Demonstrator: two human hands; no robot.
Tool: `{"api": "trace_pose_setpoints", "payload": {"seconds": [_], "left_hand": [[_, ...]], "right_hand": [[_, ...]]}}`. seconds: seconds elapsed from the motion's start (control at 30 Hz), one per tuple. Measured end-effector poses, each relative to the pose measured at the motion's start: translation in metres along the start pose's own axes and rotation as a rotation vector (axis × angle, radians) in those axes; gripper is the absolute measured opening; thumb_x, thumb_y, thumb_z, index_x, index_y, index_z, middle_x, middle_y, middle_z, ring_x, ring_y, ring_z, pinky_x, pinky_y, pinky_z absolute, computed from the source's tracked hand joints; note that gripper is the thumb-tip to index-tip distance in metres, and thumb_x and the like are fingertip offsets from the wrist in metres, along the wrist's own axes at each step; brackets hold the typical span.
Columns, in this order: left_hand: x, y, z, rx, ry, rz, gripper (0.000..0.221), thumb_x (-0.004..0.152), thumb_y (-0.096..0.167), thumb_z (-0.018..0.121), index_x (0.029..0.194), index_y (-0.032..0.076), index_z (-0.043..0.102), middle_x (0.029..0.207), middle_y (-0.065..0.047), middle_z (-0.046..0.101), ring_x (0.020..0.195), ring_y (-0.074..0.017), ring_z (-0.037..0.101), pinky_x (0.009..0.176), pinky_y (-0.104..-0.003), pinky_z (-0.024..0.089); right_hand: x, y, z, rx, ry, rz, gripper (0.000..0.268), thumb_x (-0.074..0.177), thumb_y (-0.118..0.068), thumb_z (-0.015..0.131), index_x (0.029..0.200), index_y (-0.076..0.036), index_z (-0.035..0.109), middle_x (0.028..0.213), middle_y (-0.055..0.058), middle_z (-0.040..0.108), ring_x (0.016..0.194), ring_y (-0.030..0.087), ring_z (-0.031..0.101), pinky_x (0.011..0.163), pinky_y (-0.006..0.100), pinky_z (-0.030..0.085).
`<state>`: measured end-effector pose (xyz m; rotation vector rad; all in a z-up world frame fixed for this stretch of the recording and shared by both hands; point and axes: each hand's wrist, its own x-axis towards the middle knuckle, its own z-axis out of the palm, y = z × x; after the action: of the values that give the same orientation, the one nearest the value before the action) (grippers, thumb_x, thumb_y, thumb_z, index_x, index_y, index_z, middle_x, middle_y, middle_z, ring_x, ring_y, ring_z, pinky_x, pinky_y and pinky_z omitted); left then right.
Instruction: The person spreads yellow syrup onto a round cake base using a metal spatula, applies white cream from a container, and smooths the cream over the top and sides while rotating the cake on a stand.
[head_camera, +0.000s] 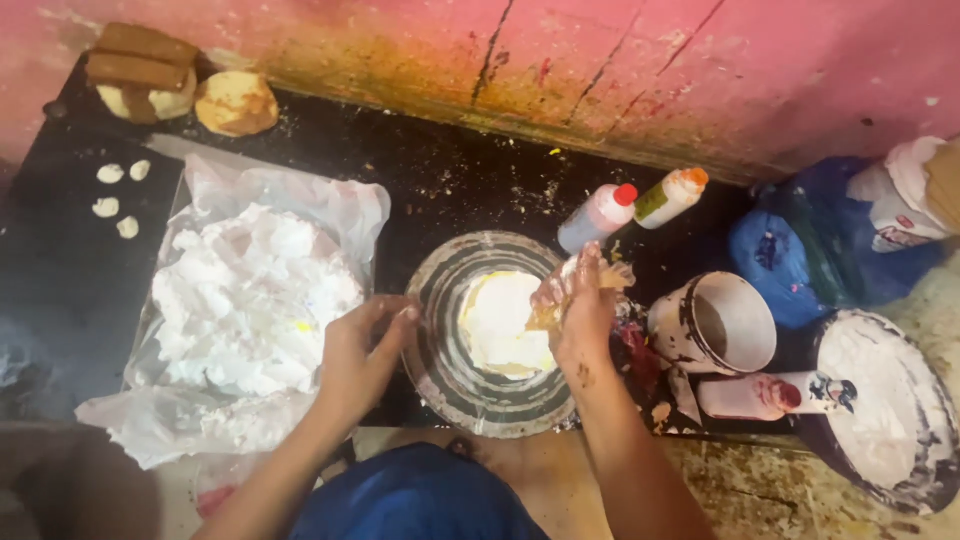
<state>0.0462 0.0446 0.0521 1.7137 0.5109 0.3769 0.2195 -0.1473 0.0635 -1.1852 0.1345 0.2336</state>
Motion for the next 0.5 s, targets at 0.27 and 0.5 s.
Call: {"api": "trace_pose_setpoints", "payload": {"seconds": [0.27, 0.5], "left_hand": [[-0.033, -0.031, -0.009, -0.072, 0.077, -0.012, 0.026, 0.096, 0.025, 0.064, 0.102, 0.003, 0.077, 0.087, -0.006, 0.08, 0.082, -0.0112, 0.073, 0.062, -0.028, 0.054], [-0.042, -0.044, -0.003, -0.168, 0.062, -0.044, 0.027, 0.098, 0.025, 0.063, 0.103, 0.001, 0.075, 0.09, -0.007, 0.081, 0.086, -0.0135, 0.075, 0.068, -0.028, 0.057]], "right_hand": [[0.032, -0.01, -0.023, -0.218, -0.02, -0.279, 0.034, 0.112, -0.037, 0.038, 0.09, -0.015, 0.05, 0.073, -0.001, 0.05, 0.059, 0.008, 0.053, 0.052, 0.025, 0.049], [0.041, 0.024, -0.028, -0.161, -0.365, -0.483, 0.032, 0.115, -0.028, 0.038, 0.09, -0.012, 0.051, 0.069, 0.001, 0.054, 0.05, 0.009, 0.049, 0.043, 0.025, 0.042]]}}
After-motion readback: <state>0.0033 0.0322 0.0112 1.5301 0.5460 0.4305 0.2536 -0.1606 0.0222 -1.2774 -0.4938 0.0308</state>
